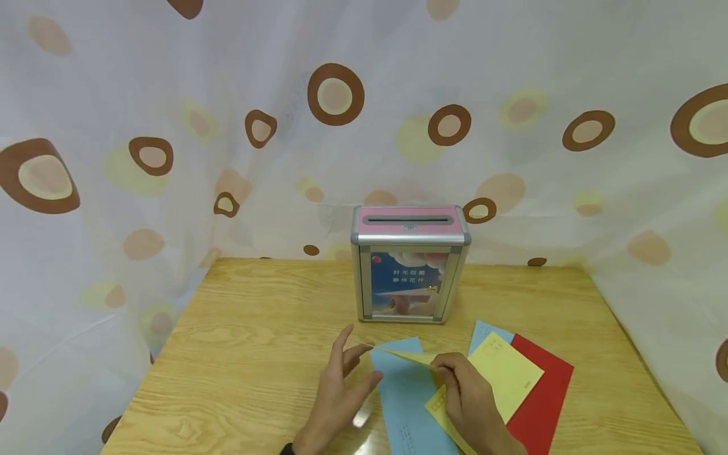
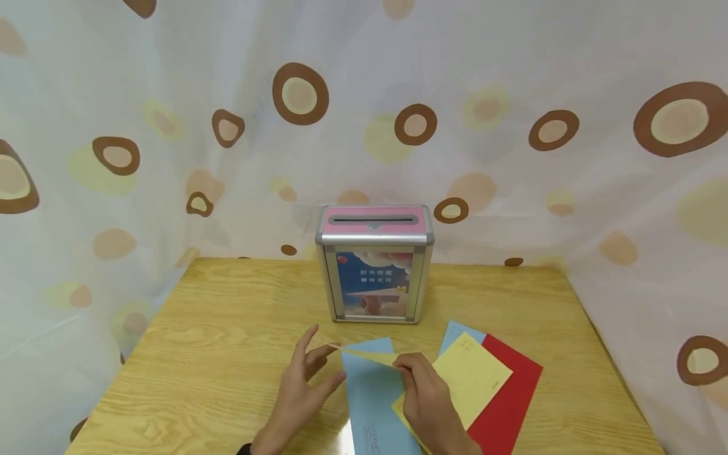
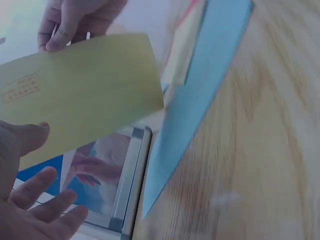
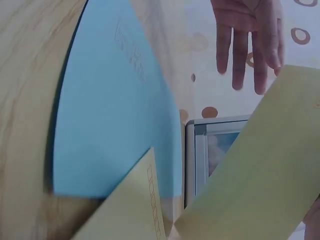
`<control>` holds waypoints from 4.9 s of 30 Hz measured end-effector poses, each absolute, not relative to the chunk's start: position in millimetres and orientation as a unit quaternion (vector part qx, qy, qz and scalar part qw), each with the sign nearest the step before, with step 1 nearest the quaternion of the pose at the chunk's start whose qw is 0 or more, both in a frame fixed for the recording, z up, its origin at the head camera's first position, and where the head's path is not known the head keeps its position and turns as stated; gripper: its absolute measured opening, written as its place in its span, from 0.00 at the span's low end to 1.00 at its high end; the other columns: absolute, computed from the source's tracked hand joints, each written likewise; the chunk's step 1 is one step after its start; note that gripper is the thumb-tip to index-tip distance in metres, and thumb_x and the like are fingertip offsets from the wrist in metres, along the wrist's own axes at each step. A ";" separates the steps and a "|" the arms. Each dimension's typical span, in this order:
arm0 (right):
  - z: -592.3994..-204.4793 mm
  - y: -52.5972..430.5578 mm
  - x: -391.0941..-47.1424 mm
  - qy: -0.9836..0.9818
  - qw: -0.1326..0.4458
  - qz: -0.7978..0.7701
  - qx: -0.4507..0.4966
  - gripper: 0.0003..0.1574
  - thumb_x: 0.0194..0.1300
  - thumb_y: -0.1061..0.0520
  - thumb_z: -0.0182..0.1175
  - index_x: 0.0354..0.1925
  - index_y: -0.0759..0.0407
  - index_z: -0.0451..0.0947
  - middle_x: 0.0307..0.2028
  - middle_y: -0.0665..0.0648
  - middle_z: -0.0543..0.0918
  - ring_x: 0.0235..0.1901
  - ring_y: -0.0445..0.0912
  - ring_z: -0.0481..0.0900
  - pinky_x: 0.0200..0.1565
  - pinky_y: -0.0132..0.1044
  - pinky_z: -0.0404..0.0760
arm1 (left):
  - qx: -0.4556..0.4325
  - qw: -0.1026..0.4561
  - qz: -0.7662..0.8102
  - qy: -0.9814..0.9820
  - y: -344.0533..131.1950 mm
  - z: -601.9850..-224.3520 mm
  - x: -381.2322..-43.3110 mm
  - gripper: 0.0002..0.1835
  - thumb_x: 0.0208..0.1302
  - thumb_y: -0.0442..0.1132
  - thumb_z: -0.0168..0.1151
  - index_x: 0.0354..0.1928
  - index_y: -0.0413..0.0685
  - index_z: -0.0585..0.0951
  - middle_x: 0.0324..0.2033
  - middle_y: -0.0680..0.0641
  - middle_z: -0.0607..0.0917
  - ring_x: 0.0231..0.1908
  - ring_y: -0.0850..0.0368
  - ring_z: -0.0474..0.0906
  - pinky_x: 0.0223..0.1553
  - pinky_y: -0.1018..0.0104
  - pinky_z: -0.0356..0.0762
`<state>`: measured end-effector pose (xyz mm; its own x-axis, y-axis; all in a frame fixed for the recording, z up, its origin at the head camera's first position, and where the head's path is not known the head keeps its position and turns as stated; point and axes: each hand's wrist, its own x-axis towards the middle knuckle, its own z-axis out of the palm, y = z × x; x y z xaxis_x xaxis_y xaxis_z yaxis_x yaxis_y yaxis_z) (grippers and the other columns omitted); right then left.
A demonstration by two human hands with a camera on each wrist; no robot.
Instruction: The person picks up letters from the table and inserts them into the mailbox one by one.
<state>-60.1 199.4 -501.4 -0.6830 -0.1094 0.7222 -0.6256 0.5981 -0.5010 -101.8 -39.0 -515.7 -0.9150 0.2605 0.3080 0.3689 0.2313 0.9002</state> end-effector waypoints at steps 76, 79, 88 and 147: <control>-368.7 177.3 -106.5 -0.597 0.341 0.577 0.441 0.09 0.73 0.76 0.51 0.46 0.87 0.69 0.50 0.61 0.87 0.23 0.32 0.79 0.28 0.16 0.75 | -0.393 0.203 -0.459 -0.771 -13.0 -462.1 -163.4 0.18 0.62 0.23 0.69 0.52 0.44 0.82 0.47 0.45 0.89 0.49 0.51 0.89 0.49 0.61 0.88; -354.8 179.0 -110.9 -0.602 0.363 0.557 0.442 0.09 0.74 0.74 0.52 0.45 0.87 0.70 0.49 0.59 0.88 0.11 0.32 0.62 0.17 0.15 0.60 | -0.407 0.214 -0.450 -0.765 -11.2 -447.5 -171.7 0.16 0.63 0.23 0.68 0.51 0.42 0.81 0.44 0.44 0.89 0.46 0.51 0.89 0.47 0.61 0.88; -319.7 179.4 -119.0 -0.559 0.396 0.558 0.469 0.10 0.73 0.74 0.52 0.43 0.87 0.70 0.46 0.62 0.87 0.46 0.46 0.88 0.24 0.19 0.65 | -0.434 0.262 -0.435 -0.744 -4.3 -406.8 -190.2 0.12 0.64 0.23 0.68 0.46 0.39 0.80 0.39 0.42 0.89 0.38 0.53 0.88 0.44 0.65 0.87; -273.6 173.3 -132.0 -0.507 0.530 0.492 0.469 0.09 0.71 0.75 0.50 0.31 0.79 0.69 0.34 0.68 0.86 0.43 0.49 0.87 0.53 0.34 0.85 | -0.468 0.363 -0.390 -0.705 12.5 -315.9 -215.6 0.09 0.66 0.24 0.66 0.47 0.37 0.82 0.42 0.40 0.88 0.44 0.47 0.87 0.51 0.64 0.85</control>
<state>-132.0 173.3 -273.6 0.0018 0.0460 0.9989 -0.9972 0.0744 -0.0016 -215.6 12.5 -315.9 -0.2978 0.3769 0.8771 0.9435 0.2562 0.2102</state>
